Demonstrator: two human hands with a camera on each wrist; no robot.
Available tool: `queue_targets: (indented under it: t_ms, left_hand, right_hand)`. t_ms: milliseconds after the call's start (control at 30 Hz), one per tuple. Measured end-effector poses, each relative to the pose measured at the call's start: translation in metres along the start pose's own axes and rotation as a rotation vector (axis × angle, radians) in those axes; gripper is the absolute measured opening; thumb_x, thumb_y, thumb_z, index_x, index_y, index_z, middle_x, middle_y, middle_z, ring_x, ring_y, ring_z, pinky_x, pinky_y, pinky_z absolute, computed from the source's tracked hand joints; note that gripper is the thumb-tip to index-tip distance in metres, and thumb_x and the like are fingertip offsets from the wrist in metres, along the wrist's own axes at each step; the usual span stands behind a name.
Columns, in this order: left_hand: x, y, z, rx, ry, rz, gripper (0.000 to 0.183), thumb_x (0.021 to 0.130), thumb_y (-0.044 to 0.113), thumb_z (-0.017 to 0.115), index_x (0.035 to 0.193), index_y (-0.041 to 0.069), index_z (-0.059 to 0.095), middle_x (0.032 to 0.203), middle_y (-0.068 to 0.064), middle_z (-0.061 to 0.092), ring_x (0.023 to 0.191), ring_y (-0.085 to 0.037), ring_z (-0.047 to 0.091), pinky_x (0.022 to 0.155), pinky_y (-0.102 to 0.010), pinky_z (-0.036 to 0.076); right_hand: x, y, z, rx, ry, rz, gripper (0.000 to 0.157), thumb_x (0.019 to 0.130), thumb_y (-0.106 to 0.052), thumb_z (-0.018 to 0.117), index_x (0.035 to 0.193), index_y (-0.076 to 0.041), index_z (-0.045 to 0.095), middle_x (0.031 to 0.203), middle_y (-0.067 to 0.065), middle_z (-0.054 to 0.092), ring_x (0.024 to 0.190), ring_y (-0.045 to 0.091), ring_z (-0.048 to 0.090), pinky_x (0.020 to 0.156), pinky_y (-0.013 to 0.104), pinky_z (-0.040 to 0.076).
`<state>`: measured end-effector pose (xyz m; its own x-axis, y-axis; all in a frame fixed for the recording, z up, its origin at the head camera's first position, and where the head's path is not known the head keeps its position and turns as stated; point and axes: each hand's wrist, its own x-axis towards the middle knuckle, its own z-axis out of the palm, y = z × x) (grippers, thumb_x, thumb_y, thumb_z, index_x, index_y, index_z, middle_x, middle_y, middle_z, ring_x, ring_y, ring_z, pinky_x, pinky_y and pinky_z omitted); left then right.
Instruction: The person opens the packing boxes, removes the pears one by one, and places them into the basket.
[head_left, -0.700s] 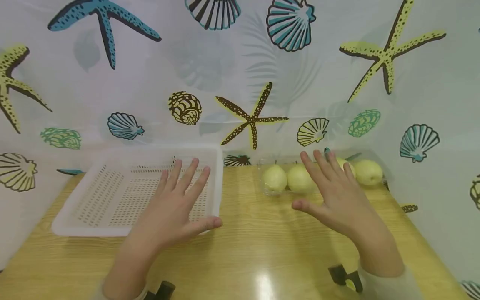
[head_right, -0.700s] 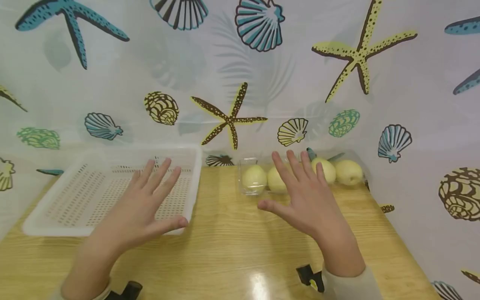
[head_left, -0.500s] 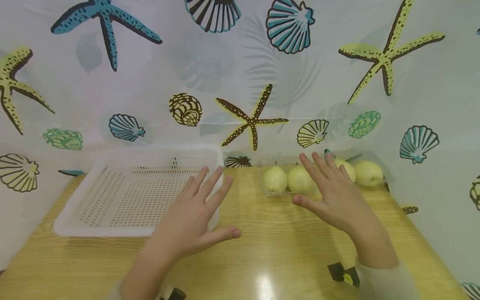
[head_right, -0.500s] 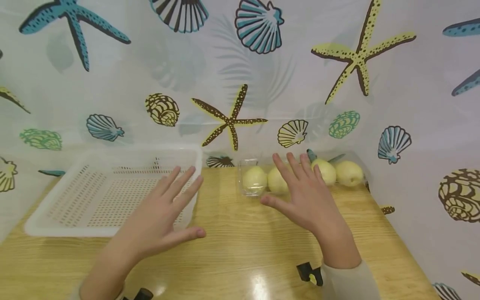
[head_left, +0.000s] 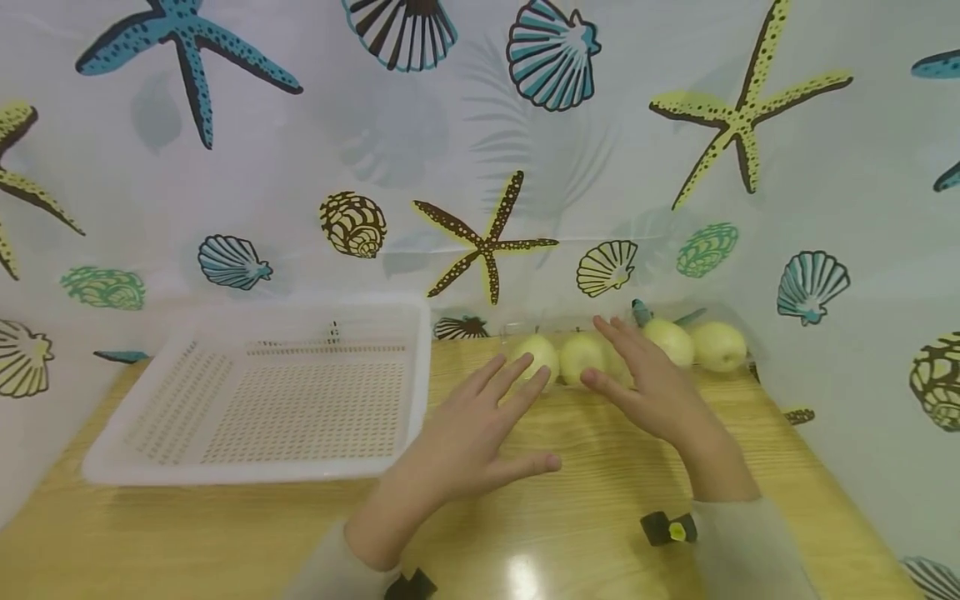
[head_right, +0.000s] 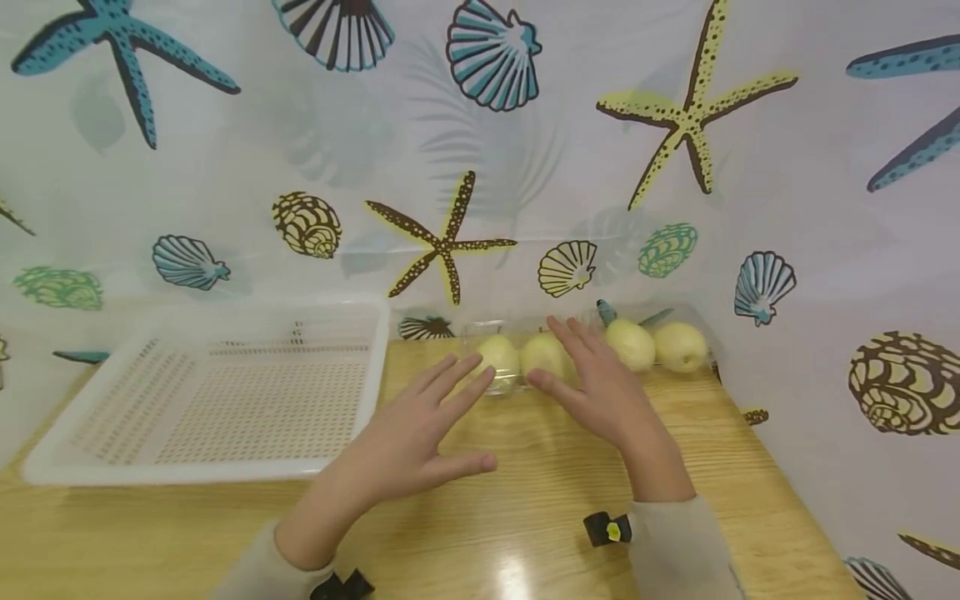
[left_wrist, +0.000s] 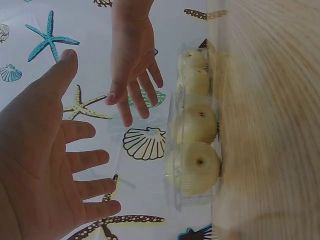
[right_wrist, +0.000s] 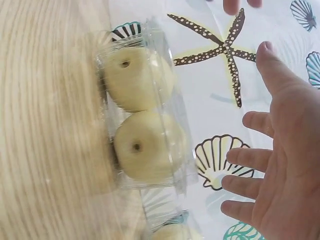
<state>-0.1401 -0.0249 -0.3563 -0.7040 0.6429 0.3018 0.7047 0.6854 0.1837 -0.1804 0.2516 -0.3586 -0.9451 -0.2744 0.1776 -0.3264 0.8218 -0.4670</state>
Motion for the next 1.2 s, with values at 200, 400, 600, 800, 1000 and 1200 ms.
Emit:
queue_targets:
  t_ms: [200,400,600,800,1000,1200]
  left_hand:
    - [0.026,-0.004,0.023,-0.056,-0.013,-0.04,0.087,0.092,0.076,0.039,0.16,0.024,0.023,0.167,-0.007,0.017,0.152,-0.036,0.015,0.121,-0.05,0.022]
    - [0.042,-0.009,0.037,-0.1,-0.022,-0.078,0.086,0.093,0.072,0.044,0.16,0.022,0.023,0.168,-0.012,0.009,0.152,-0.042,0.005,0.122,-0.053,0.016]
    - [0.055,-0.015,0.053,-0.139,-0.063,-0.098,0.087,0.093,0.074,0.041,0.161,0.025,0.018,0.168,-0.012,-0.002,0.15,-0.045,-0.007,0.12,-0.058,0.015]
    - [0.059,-0.021,0.062,-0.125,-0.092,-0.104,0.088,0.093,0.072,0.043,0.16,0.02,0.021,0.167,-0.014,-0.003,0.15,-0.044,-0.009,0.121,-0.056,0.013]
    - [0.058,-0.026,0.064,-0.135,-0.117,-0.12,0.085,0.095,0.067,0.046,0.16,0.018,0.022,0.167,-0.011,-0.004,0.151,-0.037,-0.012,0.122,-0.052,0.013]
    - [0.055,-0.027,0.064,-0.101,-0.126,-0.12,0.083,0.096,0.067,0.044,0.16,0.018,0.023,0.167,-0.014,0.001,0.152,-0.039,-0.008,0.121,-0.052,0.016]
  right_hand:
    - [0.005,0.013,0.01,0.022,-0.002,-0.014,0.078,0.095,-0.057,0.058,0.159,-0.03,0.024,0.165,0.012,0.021,0.151,0.04,0.019,0.11,0.072,0.024]
    - [0.008,0.014,0.016,0.012,-0.028,-0.025,0.081,0.094,-0.055,0.061,0.159,-0.02,0.028,0.164,0.019,0.018,0.149,0.046,0.018,0.111,0.072,0.022]
    - [0.006,0.017,0.02,0.026,-0.097,0.0,0.082,0.095,-0.052,0.061,0.16,-0.018,0.025,0.166,0.018,0.008,0.15,0.046,0.013,0.112,0.072,0.021]
    - [0.006,0.019,0.022,0.002,-0.105,-0.008,0.083,0.095,-0.052,0.062,0.159,-0.014,0.026,0.166,0.018,0.008,0.149,0.047,0.015,0.111,0.07,0.023]
    - [0.007,0.02,0.024,-0.026,-0.102,-0.018,0.08,0.095,-0.049,0.063,0.157,-0.011,0.03,0.166,0.019,0.009,0.147,0.048,0.02,0.111,0.069,0.027]
    - [0.006,0.018,0.024,-0.031,-0.096,-0.03,0.077,0.095,-0.044,0.065,0.156,-0.011,0.033,0.165,0.02,0.012,0.145,0.05,0.026,0.11,0.069,0.029]
